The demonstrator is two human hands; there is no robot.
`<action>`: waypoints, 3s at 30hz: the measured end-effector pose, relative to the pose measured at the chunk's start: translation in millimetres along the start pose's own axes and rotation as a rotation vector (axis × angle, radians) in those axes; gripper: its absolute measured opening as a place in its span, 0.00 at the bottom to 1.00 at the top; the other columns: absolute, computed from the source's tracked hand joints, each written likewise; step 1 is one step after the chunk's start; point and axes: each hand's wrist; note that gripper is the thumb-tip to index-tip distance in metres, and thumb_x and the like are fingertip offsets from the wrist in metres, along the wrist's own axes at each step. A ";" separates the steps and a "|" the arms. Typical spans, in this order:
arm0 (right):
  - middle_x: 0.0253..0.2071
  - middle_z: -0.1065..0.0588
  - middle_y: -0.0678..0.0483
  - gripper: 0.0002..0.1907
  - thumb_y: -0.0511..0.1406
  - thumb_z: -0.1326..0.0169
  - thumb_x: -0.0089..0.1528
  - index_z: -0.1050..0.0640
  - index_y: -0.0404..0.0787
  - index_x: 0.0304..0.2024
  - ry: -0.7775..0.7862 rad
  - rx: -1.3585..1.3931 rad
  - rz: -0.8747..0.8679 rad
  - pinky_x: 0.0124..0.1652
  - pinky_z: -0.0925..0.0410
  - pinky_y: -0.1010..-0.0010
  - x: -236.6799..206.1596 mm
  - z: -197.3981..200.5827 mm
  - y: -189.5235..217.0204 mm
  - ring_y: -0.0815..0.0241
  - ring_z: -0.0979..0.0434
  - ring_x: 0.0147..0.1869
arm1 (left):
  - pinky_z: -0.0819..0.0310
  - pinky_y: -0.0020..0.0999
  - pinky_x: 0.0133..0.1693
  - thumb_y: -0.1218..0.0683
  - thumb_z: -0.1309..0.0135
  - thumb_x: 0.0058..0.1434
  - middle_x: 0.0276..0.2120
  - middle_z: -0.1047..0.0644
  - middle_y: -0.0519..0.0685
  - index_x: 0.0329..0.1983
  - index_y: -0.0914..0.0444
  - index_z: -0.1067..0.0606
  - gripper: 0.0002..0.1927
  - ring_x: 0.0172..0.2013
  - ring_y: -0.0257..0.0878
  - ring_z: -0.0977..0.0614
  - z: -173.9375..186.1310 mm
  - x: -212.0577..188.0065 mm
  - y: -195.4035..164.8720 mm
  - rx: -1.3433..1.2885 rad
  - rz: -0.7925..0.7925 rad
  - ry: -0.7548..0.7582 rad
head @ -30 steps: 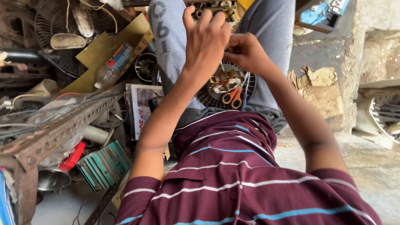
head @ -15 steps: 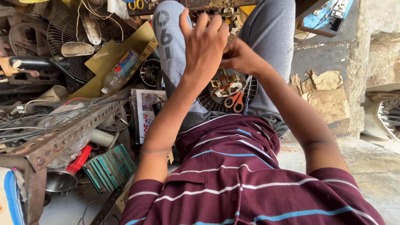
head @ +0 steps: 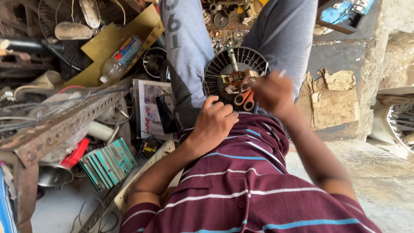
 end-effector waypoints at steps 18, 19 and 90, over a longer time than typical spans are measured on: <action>0.27 0.25 0.51 0.09 0.32 0.35 0.61 0.21 0.33 0.38 0.297 0.861 -0.599 0.31 0.37 0.72 79.0 -29.8 -45.7 0.65 0.31 0.30 | 0.47 0.59 0.68 0.60 0.40 0.60 0.43 0.21 0.51 0.31 0.63 0.20 0.02 0.45 0.43 0.21 0.5 148.3 86.9 0.411 -0.087 -0.295; 0.31 0.23 0.52 0.05 0.30 0.37 0.62 0.21 0.34 0.37 0.266 0.989 -0.481 0.36 0.34 0.73 82.6 -36.3 -53.2 0.64 0.29 0.34 | 0.47 0.59 0.69 0.59 0.42 0.60 0.45 0.21 0.52 0.33 0.63 0.20 0.02 0.48 0.46 0.21 2.6 138.0 74.7 0.415 -0.091 -0.318; 0.36 0.21 0.54 0.05 0.25 0.37 0.60 0.17 0.35 0.38 0.465 1.151 -0.343 0.39 0.29 0.74 53.9 -32.5 -55.6 0.68 0.22 0.40 | 0.33 0.42 0.47 0.60 0.44 0.60 0.28 0.25 0.47 0.28 0.60 0.22 0.04 0.32 0.41 0.21 -6.6 33.0 -3.3 0.254 -0.054 0.072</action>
Point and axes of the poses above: each hand's wrist, its own x-axis towards the middle knuckle, its own z-axis out of the back of the hand, y = z × x
